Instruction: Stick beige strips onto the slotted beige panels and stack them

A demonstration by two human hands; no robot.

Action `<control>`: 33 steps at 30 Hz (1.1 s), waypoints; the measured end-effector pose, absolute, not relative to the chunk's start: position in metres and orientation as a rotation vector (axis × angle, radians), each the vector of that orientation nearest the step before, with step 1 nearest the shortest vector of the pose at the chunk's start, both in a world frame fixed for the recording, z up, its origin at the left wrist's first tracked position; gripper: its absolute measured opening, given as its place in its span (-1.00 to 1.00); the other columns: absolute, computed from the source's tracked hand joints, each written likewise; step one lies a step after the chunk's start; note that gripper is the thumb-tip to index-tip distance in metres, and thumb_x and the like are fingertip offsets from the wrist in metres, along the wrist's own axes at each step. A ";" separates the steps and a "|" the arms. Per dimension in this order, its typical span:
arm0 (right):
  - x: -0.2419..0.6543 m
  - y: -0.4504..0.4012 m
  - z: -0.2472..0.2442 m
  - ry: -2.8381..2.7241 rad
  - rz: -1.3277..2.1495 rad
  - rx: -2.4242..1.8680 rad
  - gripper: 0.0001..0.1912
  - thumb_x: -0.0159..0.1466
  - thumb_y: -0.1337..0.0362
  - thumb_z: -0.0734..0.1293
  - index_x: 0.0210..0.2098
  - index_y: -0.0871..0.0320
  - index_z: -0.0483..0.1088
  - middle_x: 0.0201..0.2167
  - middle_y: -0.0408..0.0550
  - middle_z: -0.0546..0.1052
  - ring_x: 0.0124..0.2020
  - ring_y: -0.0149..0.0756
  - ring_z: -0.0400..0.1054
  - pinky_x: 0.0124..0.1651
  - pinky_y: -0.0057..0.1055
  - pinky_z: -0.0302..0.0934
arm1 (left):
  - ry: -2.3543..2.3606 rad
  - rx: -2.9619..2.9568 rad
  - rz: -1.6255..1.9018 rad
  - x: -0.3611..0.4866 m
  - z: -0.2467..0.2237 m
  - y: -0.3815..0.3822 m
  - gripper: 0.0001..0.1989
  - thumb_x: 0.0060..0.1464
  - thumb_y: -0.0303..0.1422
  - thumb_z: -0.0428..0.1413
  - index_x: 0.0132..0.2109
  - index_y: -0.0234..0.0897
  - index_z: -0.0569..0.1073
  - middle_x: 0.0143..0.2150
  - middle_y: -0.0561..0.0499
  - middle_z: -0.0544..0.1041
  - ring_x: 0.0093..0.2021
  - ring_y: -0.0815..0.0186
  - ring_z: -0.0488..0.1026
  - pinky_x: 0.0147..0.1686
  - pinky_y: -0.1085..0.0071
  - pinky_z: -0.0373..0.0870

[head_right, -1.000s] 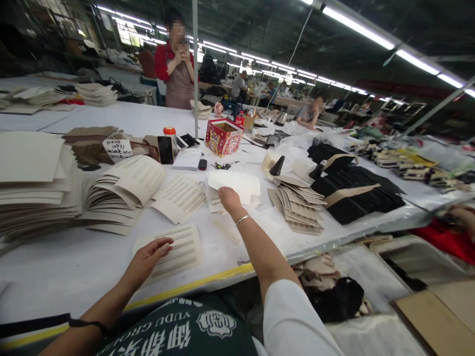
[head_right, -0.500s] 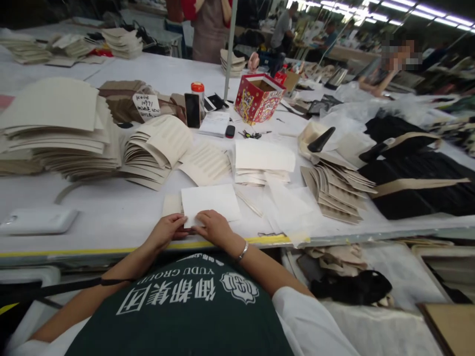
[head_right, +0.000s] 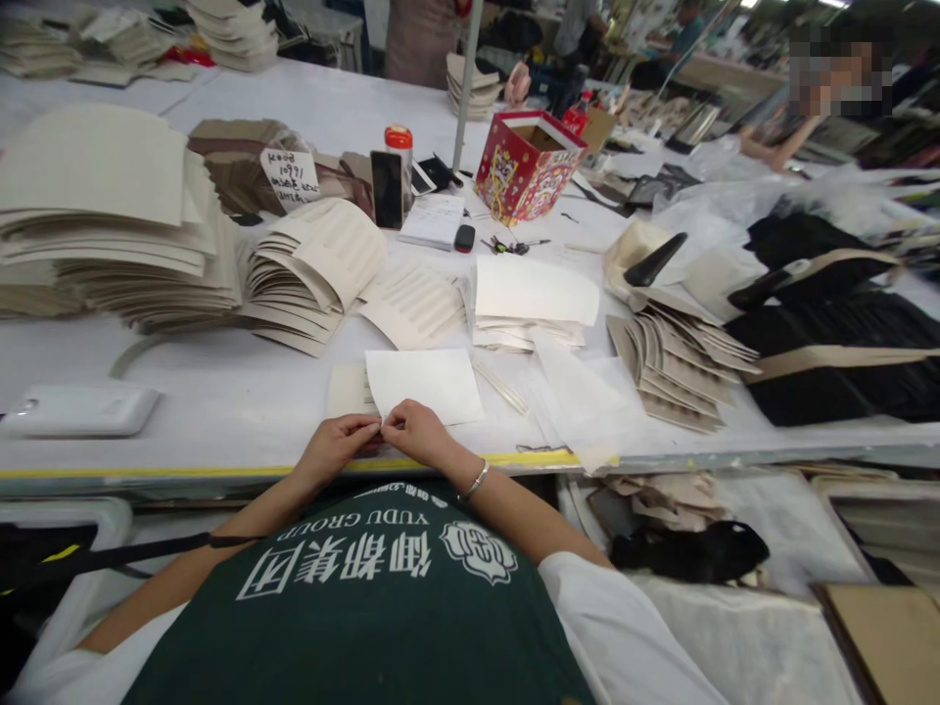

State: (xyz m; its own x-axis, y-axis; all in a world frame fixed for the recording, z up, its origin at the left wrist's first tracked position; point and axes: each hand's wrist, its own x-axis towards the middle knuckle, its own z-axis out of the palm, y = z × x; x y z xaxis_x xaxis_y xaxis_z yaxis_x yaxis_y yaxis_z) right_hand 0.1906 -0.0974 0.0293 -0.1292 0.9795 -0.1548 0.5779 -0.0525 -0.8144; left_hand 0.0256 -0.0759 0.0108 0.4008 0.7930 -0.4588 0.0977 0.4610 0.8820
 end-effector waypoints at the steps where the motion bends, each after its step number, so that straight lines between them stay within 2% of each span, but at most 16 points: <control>1: 0.190 -0.097 0.030 -1.732 1.086 -1.652 -0.91 0.09 0.45 0.33 -0.52 0.21 0.40 -0.48 -0.17 0.37 -0.39 -0.43 0.26 -0.28 -0.49 0.13 | 1.093 1.047 0.551 0.026 0.011 -0.076 -0.62 -0.21 -0.16 0.22 -0.27 -0.35 0.51 -0.38 -0.01 0.56 -0.32 0.24 0.51 -0.19 0.30 0.47; 6: 0.189 -0.096 0.032 -1.700 1.130 -1.613 -0.87 0.07 0.51 0.30 -0.55 0.21 0.41 -0.49 -0.17 0.38 -0.38 -0.42 0.27 -0.26 -0.48 0.13 | 1.108 1.126 0.546 0.027 0.015 -0.075 -0.65 -0.19 -0.17 0.19 -0.29 -0.34 0.52 -0.38 -0.01 0.57 -0.32 0.23 0.52 -0.23 0.34 0.48; 16: 0.191 -0.096 0.023 -1.530 1.218 -1.596 -0.88 0.07 0.47 0.32 -0.57 0.20 0.41 -0.47 -0.15 0.43 -0.35 -0.40 0.31 -0.22 -0.47 0.16 | 1.134 1.491 0.512 0.024 0.024 -0.075 -0.68 -0.08 -0.20 0.06 -0.27 -0.32 0.55 -0.34 0.00 0.58 -0.33 0.25 0.51 -0.28 0.41 0.45; 23: 0.192 -0.097 0.020 -1.431 1.263 -1.549 -0.88 0.06 0.47 0.32 -0.57 0.20 0.42 -0.45 -0.15 0.44 -0.33 -0.39 0.32 -0.20 -0.46 0.17 | 1.157 1.633 0.496 0.025 0.025 -0.075 -0.66 -0.05 -0.21 0.02 -0.23 -0.30 0.55 -0.30 0.00 0.59 -0.31 0.25 0.51 -0.24 0.41 0.43; 29: 0.190 -0.097 0.021 -1.416 1.217 -1.573 -0.83 0.02 0.53 0.30 -0.63 0.19 0.39 -0.43 -0.15 0.45 -0.31 -0.38 0.32 -0.17 -0.46 0.17 | 1.147 1.412 0.517 0.030 0.025 -0.077 -0.70 -0.10 -0.24 0.08 -0.27 -0.32 0.55 -0.33 -0.02 0.59 -0.30 0.24 0.52 -0.22 0.36 0.46; 33: 0.191 -0.097 0.021 -1.411 1.210 -1.547 -0.85 0.02 0.49 0.30 -0.62 0.18 0.38 -0.41 -0.14 0.45 -0.29 -0.38 0.33 -0.16 -0.44 0.17 | 1.090 1.123 0.547 0.032 0.022 -0.077 -0.68 -0.17 -0.21 0.17 -0.28 -0.34 0.53 -0.35 -0.02 0.58 -0.30 0.23 0.53 -0.21 0.34 0.47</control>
State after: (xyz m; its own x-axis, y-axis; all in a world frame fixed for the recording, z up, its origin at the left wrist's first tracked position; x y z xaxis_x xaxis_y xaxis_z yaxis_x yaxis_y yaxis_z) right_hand 0.1915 -0.0971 0.0207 -0.0336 0.9842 -0.1740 0.3218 -0.1542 -0.9342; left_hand 0.0317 -0.0768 0.0215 0.4115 0.8130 -0.4120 0.1558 0.3826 0.9107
